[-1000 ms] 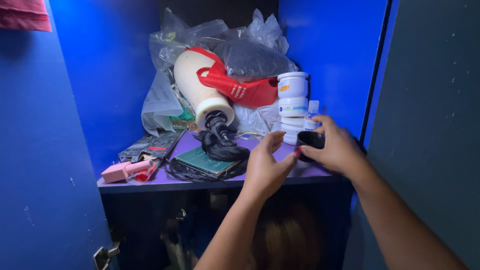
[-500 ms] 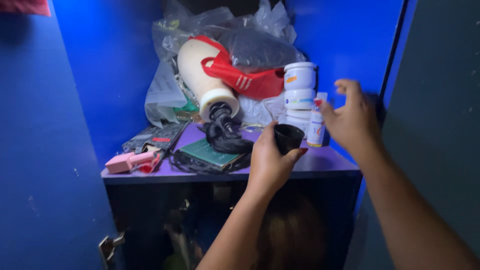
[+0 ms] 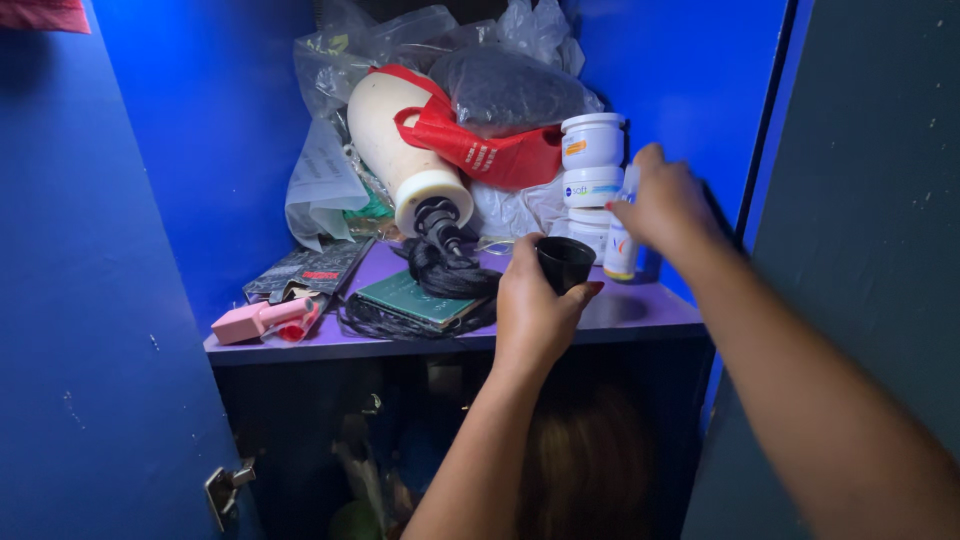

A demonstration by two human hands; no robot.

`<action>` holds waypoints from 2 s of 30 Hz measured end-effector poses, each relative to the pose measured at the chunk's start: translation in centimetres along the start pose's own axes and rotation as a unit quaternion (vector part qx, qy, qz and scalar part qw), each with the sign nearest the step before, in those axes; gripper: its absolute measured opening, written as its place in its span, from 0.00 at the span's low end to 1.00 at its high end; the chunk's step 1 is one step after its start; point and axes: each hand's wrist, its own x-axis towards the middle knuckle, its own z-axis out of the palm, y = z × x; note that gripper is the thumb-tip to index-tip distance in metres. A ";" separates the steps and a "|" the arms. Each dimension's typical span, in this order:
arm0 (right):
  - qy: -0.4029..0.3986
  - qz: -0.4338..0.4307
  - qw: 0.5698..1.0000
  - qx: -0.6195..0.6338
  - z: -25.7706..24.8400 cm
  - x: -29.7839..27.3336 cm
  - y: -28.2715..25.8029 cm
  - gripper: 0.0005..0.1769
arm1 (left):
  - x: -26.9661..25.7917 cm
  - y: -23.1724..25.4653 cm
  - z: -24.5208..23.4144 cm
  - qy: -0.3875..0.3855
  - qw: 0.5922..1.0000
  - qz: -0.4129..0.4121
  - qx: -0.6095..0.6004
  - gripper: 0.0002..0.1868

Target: The person removes various items from a blue closet shelf, including plastic bags, jars, glasses, and a mannequin head, and places them on the floor or a nearby table. The person uses a small portable light to illuminate the shelf while handling the items.

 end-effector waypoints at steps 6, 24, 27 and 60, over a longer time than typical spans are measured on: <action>0.002 -0.064 0.930 0.363 -5.2 0.4 -2.3 0.31 | 0.3 -0.1 -0.1 -0.003 1.000 0.002 0.010 0.42; -0.160 -0.087 0.910 0.373 -3.4 -3.3 -7.4 0.40 | 0.9 -1.5 -0.5 -0.029 0.994 -0.008 -0.107 0.39; -0.181 -0.088 0.894 0.401 -2.3 -2.6 -5.8 0.37 | 0.8 -1.4 -0.5 -0.023 0.996 -0.014 -0.090 0.37; -0.008 0.086 0.994 -0.066 9.2 7.5 -4.2 0.71 | 0.2 0.0 -0.9 0.027 0.994 -0.012 -0.107 0.25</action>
